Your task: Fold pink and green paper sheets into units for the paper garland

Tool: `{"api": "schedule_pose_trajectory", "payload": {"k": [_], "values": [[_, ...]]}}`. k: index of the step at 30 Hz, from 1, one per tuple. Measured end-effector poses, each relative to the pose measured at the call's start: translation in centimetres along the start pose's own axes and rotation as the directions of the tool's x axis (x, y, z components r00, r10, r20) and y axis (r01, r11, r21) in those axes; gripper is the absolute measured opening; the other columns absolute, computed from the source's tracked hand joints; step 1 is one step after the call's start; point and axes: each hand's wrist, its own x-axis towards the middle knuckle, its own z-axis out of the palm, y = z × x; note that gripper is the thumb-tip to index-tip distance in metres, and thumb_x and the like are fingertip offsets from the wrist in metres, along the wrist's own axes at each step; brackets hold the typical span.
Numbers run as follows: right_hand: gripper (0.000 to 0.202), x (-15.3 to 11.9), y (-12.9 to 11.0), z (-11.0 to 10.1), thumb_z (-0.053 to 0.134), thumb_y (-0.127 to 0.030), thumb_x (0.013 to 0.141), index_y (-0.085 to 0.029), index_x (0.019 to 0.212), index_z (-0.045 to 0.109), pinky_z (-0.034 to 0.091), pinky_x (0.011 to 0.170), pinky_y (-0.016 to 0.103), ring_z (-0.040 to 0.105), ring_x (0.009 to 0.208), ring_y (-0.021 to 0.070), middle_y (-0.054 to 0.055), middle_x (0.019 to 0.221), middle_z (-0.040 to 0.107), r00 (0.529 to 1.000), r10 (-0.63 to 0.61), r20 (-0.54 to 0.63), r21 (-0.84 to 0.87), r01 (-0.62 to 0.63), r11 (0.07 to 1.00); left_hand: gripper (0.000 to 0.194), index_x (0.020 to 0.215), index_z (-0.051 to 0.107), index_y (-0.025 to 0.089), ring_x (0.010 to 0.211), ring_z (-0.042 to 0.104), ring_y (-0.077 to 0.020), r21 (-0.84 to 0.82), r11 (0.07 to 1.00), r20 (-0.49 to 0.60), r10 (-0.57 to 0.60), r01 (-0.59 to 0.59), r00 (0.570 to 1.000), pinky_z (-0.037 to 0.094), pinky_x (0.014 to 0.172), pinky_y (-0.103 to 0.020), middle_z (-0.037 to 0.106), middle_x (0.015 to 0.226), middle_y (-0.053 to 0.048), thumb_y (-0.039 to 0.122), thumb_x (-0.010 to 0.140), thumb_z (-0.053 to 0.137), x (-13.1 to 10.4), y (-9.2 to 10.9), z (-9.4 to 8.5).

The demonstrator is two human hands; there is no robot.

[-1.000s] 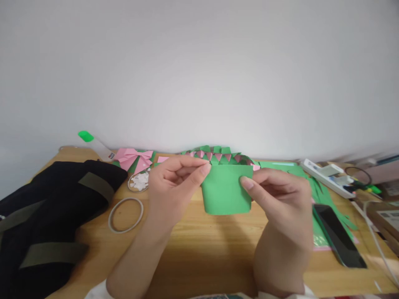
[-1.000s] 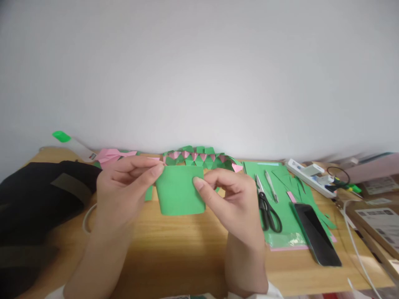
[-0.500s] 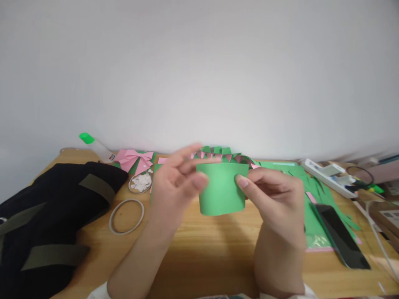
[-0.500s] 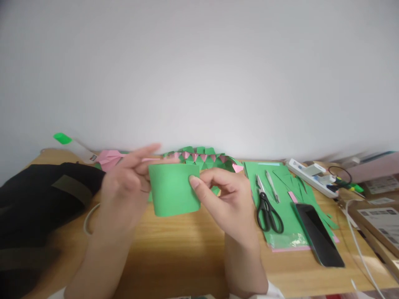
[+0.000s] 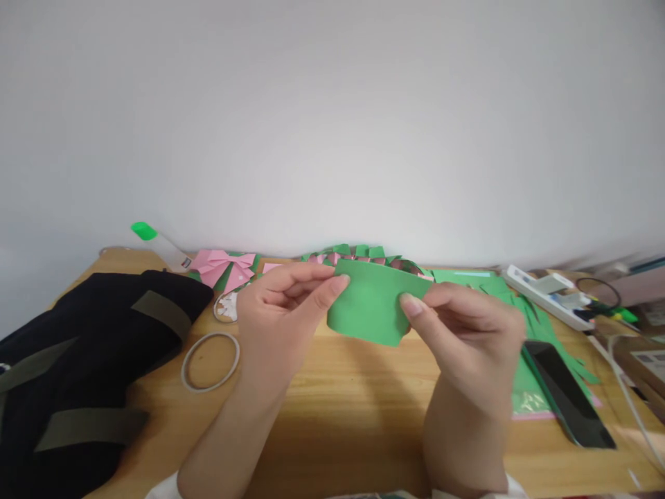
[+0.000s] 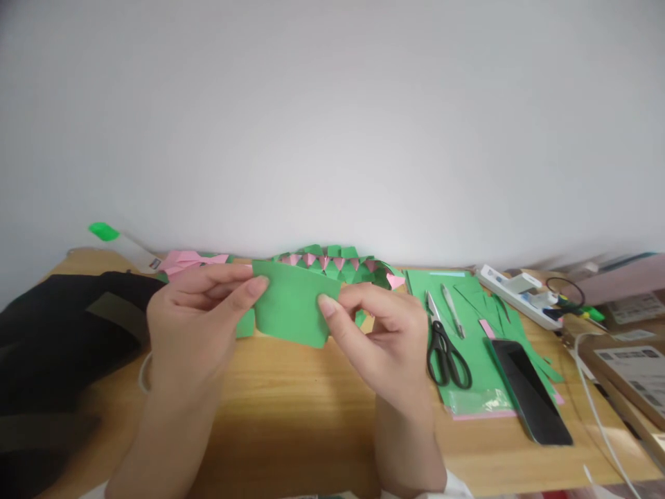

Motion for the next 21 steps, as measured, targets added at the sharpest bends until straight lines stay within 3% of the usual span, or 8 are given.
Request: {"api": "schedule_pose_trajectory", "payload": {"k": [3, 6, 9, 11, 12, 16, 21], "values": [[0.026, 0.4, 0.1, -0.1, 0.068, -0.013, 0.083, -0.020, 0.060, 0.059, 0.044, 0.047, 0.023, 0.055, 0.046, 0.0090, -0.004, 0.052, 0.063, 0.984, -0.032, 0.173, 0.000, 0.032, 0.999, 0.012, 0.075, 0.076, 0.023, 0.058, 0.071, -0.0089, -0.012, 0.997, -0.081, 0.078, -0.079, 0.994, 0.057, 0.055, -0.014, 0.076, 0.066, 0.004, 0.015, 0.067, 0.083, 0.1, 0.3, 0.3], [0.027, 0.4, 0.2, 0.0, 0.067, -0.014, 0.084, -0.020, 0.058, 0.060, 0.045, 0.048, 0.024, 0.056, 0.045, 0.0094, -0.003, 0.052, 0.064, 0.988, -0.003, 0.155, 0.016, 0.000, 1.000, 0.019, 0.086, 0.076, 0.023, 0.066, 0.073, -0.0119, -0.078, 0.993, -0.073, 0.080, -0.086, 0.994, 0.058, 0.060, -0.018, 0.077, 0.073, 0.001, 0.023, 0.069, 0.083, 0.3, 0.5, 0.1], [0.025, 0.2, 0.2, 0.2, 0.069, -0.015, 0.083, -0.021, 0.059, 0.063, 0.045, 0.044, 0.024, 0.057, 0.044, 0.0106, -0.003, 0.051, 0.065, 0.996, 0.053, 0.065, 0.036, -0.055, 0.998, 0.028, 0.090, 0.077, 0.022, 0.075, 0.074, -0.0179, -0.079, 0.994, 0.187, -0.064, 0.080, 0.980, 0.060, 0.064, -0.024, 0.078, 0.080, -0.003, 0.029, 0.065, 0.086, 0.6, 0.6, -0.4], [0.024, 0.0, 0.1, 0.1, 0.070, -0.014, 0.082, -0.021, 0.059, 0.064, 0.043, 0.043, 0.023, 0.056, 0.043, 0.0104, -0.004, 0.050, 0.064, 0.998, 0.054, 0.040, 0.040, -0.056, 0.998, 0.018, 0.082, 0.078, 0.021, 0.071, 0.072, -0.0173, -0.051, 0.985, 0.338, -0.136, 0.163, 0.931, 0.059, 0.064, -0.025, 0.077, 0.076, -0.002, 0.029, 0.067, 0.084, 0.5, 0.6, -0.5], [0.024, 0.0, 0.1, 0.1, 0.070, -0.014, 0.081, -0.022, 0.059, 0.064, 0.042, 0.042, 0.023, 0.055, 0.043, 0.0100, -0.004, 0.049, 0.063, 0.998, 0.047, 0.039, 0.038, -0.049, 0.998, 0.012, 0.078, 0.077, 0.021, 0.070, 0.071, -0.0163, -0.059, 0.981, 0.359, -0.151, 0.184, 0.921, 0.059, 0.065, -0.025, 0.077, 0.074, -0.002, 0.028, 0.070, 0.083, 0.5, 0.6, -0.5], [0.025, 0.3, -0.3, -0.2, 0.069, -0.012, 0.080, -0.020, 0.057, 0.063, 0.039, 0.042, 0.023, 0.050, 0.042, 0.0087, -0.004, 0.048, 0.061, 0.994, -0.018, 0.103, 0.012, 0.016, 1.000, 0.011, 0.073, 0.076, 0.021, 0.065, 0.069, -0.0134, -0.192, 0.958, 0.236, -0.168, 0.215, 0.957, 0.059, 0.063, -0.024, 0.075, 0.072, -0.001, 0.031, 0.070, 0.082, 0.2, 0.4, -0.2], [0.028, 0.9, -0.9, -0.3, 0.064, -0.012, 0.081, -0.019, 0.055, 0.057, 0.031, 0.039, 0.021, 0.041, 0.039, 0.0058, -0.006, 0.043, 0.051, 0.926, -0.090, 0.367, -0.032, 0.109, 0.994, 0.011, 0.070, 0.076, 0.023, 0.061, 0.063, -0.0079, -0.272, 0.950, 0.135, -0.120, 0.154, 0.983, 0.054, 0.057, -0.017, 0.070, 0.067, 0.003, 0.029, 0.067, 0.085, 0.0, 0.3, -0.1]]}}
